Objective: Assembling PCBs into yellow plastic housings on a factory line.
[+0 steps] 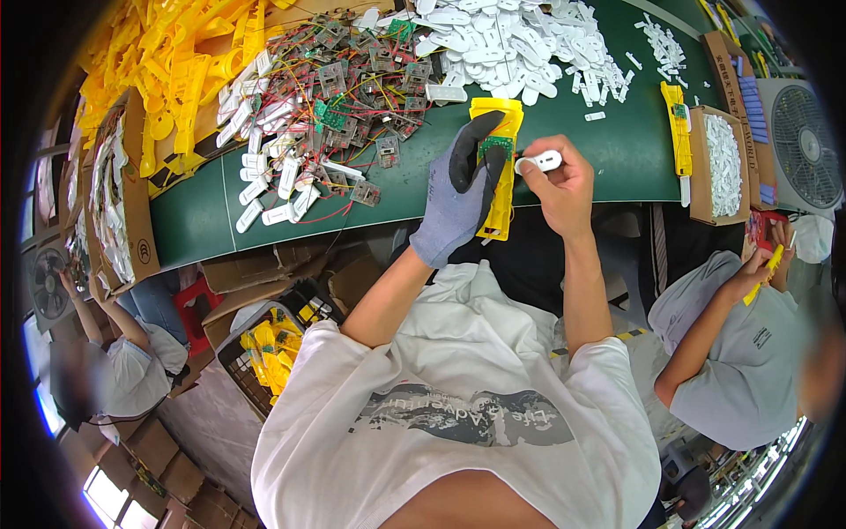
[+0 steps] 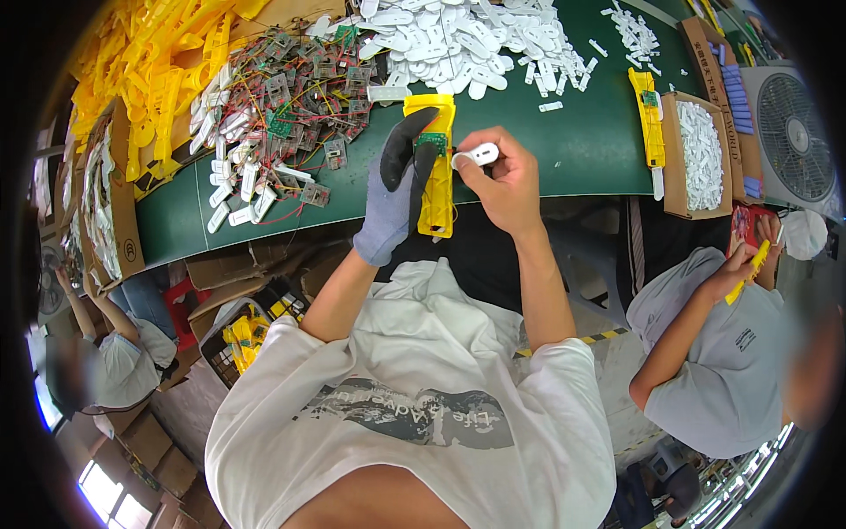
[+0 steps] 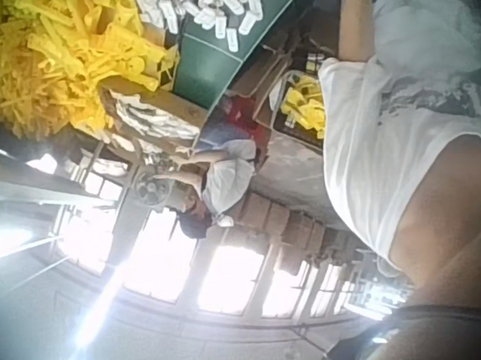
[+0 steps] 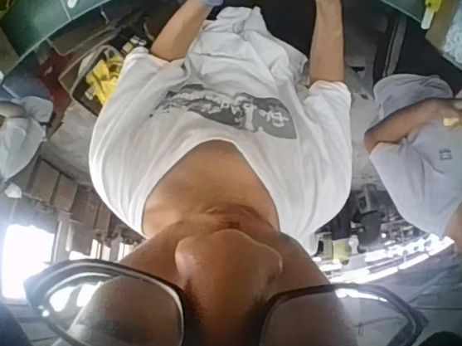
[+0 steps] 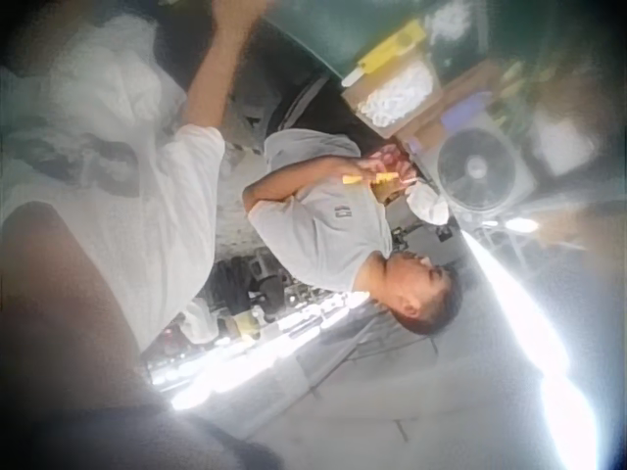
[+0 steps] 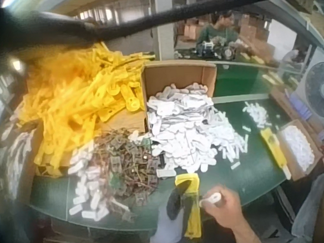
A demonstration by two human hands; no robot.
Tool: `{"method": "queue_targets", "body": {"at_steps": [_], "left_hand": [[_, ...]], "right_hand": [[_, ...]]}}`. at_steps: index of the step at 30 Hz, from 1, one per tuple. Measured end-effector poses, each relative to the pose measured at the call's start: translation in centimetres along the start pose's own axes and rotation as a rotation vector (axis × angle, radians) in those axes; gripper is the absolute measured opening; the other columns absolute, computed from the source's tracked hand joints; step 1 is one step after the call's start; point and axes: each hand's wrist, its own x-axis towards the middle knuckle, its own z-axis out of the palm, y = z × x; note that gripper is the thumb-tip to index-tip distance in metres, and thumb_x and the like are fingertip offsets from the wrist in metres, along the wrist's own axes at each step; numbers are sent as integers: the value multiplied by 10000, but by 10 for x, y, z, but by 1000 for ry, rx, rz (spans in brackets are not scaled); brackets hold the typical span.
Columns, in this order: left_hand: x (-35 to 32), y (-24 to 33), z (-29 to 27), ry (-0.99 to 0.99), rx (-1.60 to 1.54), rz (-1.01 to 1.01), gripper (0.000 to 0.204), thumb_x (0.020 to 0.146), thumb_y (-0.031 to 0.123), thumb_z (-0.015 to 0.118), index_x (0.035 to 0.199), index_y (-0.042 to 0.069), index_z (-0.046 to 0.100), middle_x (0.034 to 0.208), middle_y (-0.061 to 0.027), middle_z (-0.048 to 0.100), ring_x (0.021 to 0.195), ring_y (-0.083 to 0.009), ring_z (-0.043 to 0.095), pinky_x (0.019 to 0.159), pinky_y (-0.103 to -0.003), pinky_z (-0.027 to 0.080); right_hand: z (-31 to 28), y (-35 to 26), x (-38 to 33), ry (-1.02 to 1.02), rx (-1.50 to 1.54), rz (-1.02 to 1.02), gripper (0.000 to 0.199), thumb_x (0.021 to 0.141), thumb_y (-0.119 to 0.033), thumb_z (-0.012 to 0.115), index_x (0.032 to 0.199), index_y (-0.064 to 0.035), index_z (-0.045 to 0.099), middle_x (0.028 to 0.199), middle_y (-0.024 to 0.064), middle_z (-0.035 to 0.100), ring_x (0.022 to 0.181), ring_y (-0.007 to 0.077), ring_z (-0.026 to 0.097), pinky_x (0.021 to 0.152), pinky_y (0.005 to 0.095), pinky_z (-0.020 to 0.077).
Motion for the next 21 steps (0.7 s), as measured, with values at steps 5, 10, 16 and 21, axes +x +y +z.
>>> {"method": "queue_targets", "body": {"at_steps": [5, 10, 16, 21], "left_hand": [[2, 6, -6, -70, 97, -188, 318, 908, 85, 511, 1224, 49, 528, 886, -63, 610, 745, -81, 543, 686, -246, 457], [3, 4, 2, -23, 36, -112, 302, 901, 70, 511, 1198, 37, 552, 877, -52, 608, 737, -68, 533, 677, -237, 450], [3, -3, 5, 38, 26, -82, 178, 884, 66, 538, 1047, 4, 574, 839, -51, 602, 720, -70, 534, 655, -244, 447], [2, -5, 5, 70, 115, -104, 116, 863, 81, 566, 951, 7, 553, 780, -66, 580, 673, -85, 530, 630, -254, 446]], "right_hand": [[-13, -5, -1, -148, 124, 93, 152, 759, 53, 675, 877, 7, 592, 839, 42, 594, 756, 78, 575, 690, 213, 478], [-15, -1, -6, -165, 78, 115, 88, 785, -2, 670, 820, -1, 589, 753, 22, 583, 661, 57, 550, 591, 193, 454], [-15, -3, 0, -218, -70, 186, 108, 817, -66, 658, 823, -10, 567, 670, -21, 522, 589, 19, 458, 543, 168, 389], [-1, -2, -5, -134, 42, 123, 174, 814, -47, 655, 940, 0, 544, 691, -24, 511, 623, 23, 460, 585, 165, 393]]}}
